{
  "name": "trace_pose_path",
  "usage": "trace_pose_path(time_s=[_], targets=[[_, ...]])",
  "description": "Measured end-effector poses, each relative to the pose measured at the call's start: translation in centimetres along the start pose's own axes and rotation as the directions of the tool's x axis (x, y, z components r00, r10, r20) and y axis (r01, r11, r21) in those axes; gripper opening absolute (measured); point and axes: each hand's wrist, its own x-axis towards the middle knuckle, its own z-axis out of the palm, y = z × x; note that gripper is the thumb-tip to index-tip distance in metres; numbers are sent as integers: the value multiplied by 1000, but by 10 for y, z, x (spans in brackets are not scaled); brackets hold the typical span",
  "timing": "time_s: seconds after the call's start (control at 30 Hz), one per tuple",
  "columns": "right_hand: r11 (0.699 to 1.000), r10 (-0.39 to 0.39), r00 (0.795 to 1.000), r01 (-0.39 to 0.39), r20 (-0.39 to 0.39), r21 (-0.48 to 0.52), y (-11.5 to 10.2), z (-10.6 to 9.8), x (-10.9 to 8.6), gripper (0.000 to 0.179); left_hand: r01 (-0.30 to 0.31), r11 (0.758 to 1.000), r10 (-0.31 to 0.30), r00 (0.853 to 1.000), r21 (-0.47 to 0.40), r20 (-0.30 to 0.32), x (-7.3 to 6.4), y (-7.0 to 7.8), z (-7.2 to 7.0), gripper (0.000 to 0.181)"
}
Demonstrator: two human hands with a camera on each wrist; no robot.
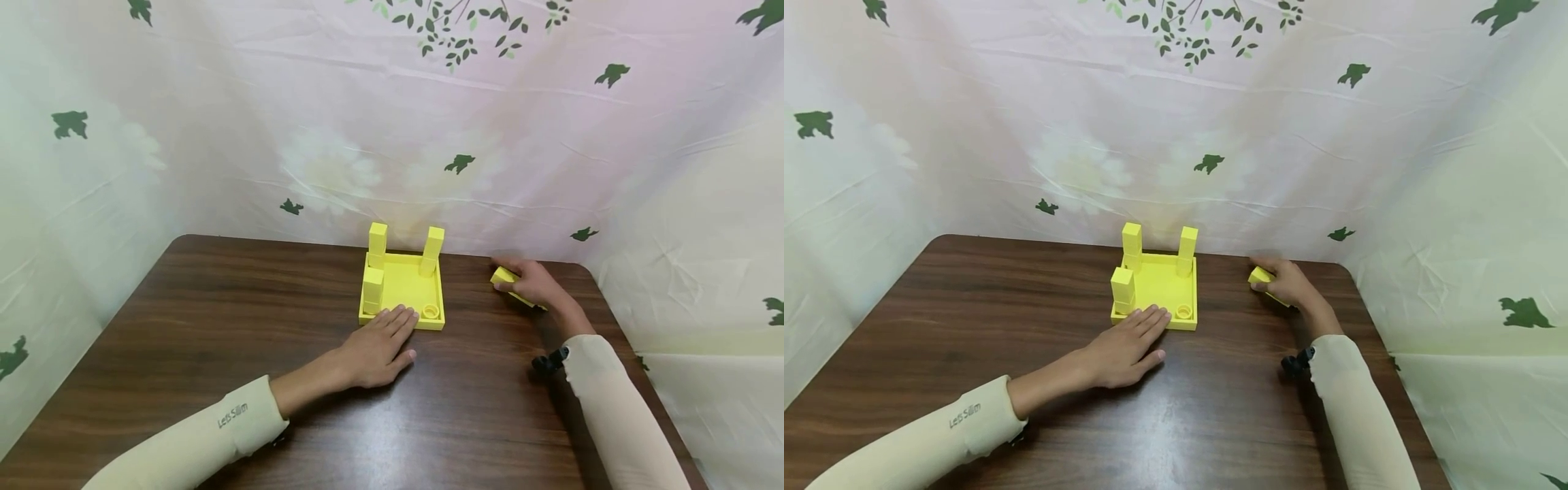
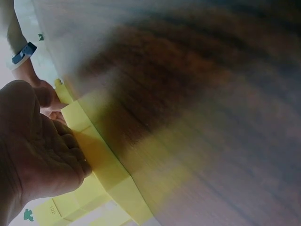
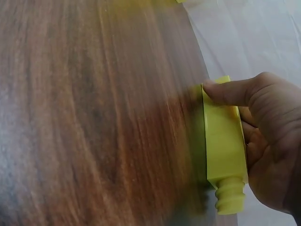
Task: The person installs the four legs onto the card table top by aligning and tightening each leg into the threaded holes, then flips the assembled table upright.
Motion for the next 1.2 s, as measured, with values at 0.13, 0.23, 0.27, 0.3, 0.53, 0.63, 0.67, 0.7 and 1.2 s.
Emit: trace_pose_path(time_s=[0.13,0.23,0.27,0.3,0.53,0.63,0.67,0.7,1.2], targets=[[999,-15,1000,15,-5,-44,-3,1,-3,62,1,1000,-1,1000,4,-1,0,0,-1,71],[998,-35,999,34,-7,-61,-7,2,-7,58,1,1000,-1,1000,1,6,0,0,-1,71],[997,-44,999,43,-11,-62,-8,3,-8,57,2,1000,-2,1000,-1,9,0,0,-2,71],[997,-54,998,53,-14,-63,-11,3,-9,57,3,1000,-3,1000,-4,12,0,0,-2,71],[997,-76,992,77,-102,4,-33,0,-21,51,7,1000,-6,1000,-18,22,1,1,-3,71],[994,-64,986,78,-154,82,-39,-2,-26,50,6,1000,-6,1000,-20,21,1,1,-4,71],[990,-56,984,76,-169,114,-40,-2,-28,50,6,1000,-6,1000,-21,22,1,1,-4,72],[986,-48,982,75,-181,150,-42,-2,-30,52,6,1000,-6,1000,-21,22,1,1,-4,72],[934,10,960,91,-280,346,-82,3,-55,56,10,1000,-9,1000,-23,24,1,-1,-3,72]])
